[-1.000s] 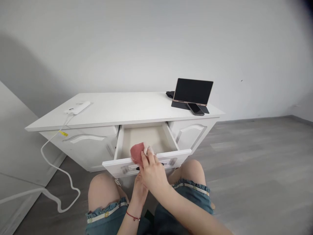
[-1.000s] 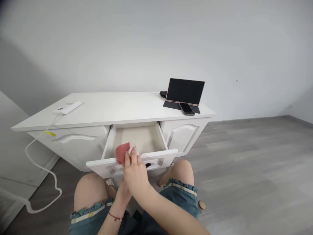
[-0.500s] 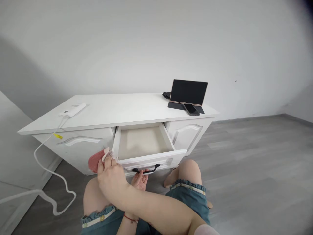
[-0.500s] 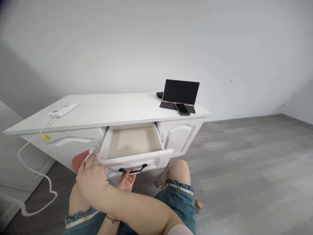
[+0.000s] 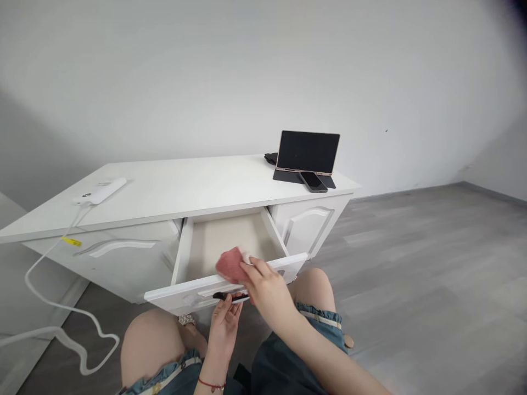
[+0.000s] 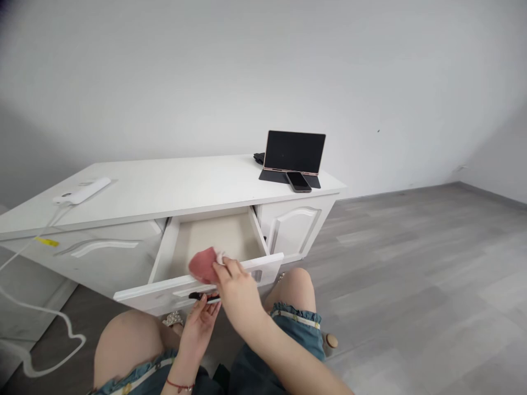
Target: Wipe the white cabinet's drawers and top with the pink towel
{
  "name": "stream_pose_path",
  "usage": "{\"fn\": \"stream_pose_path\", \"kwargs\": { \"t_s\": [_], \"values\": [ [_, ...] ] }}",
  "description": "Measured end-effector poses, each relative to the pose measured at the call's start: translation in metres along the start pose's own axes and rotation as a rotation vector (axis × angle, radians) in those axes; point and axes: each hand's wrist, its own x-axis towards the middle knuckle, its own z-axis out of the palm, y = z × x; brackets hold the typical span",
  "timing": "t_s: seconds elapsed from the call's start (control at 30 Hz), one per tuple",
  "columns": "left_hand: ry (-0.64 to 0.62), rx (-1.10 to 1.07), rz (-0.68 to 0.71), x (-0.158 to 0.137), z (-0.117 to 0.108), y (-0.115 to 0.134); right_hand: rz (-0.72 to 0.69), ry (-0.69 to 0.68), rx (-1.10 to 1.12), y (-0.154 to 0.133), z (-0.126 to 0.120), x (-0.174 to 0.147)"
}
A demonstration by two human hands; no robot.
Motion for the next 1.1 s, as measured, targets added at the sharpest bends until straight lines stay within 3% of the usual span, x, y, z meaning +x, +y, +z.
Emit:
{"fn": "stream_pose_path", "kwargs": {
  "t_s": [0.17, 0.33, 0.6, 0.73, 0.9, 1.1],
  "values": [
    [0.036, -0.044, -0.084, -0.002, 0.007, 0.005, 0.172, 0.140, -0.036, 0.056, -0.023, -0.025],
    [0.027, -0.050, -0.085, -0.001, 0.007, 0.006, 0.294, 0.278, -0.045, 0.099, -0.024, -0.045],
    [0.025, -0.051, -0.058, -0.003, 0.009, 0.005, 0.394, 0.388, 0.059, 0.101, -0.016, -0.048],
    [0.055, -0.086, -0.066, -0.004, 0.012, 0.004, 0.389, 0.536, 0.049, 0.097, 0.007, -0.055],
    [0.097, -0.083, -0.089, -0.009, 0.019, 0.007, 0.306, 0.786, -0.050, 0.108, 0.059, -0.069],
    [0.126, -0.066, -0.087, -0.014, 0.025, 0.010, 0.293, 0.852, -0.055, 0.109, 0.107, -0.078]
  ]
}}
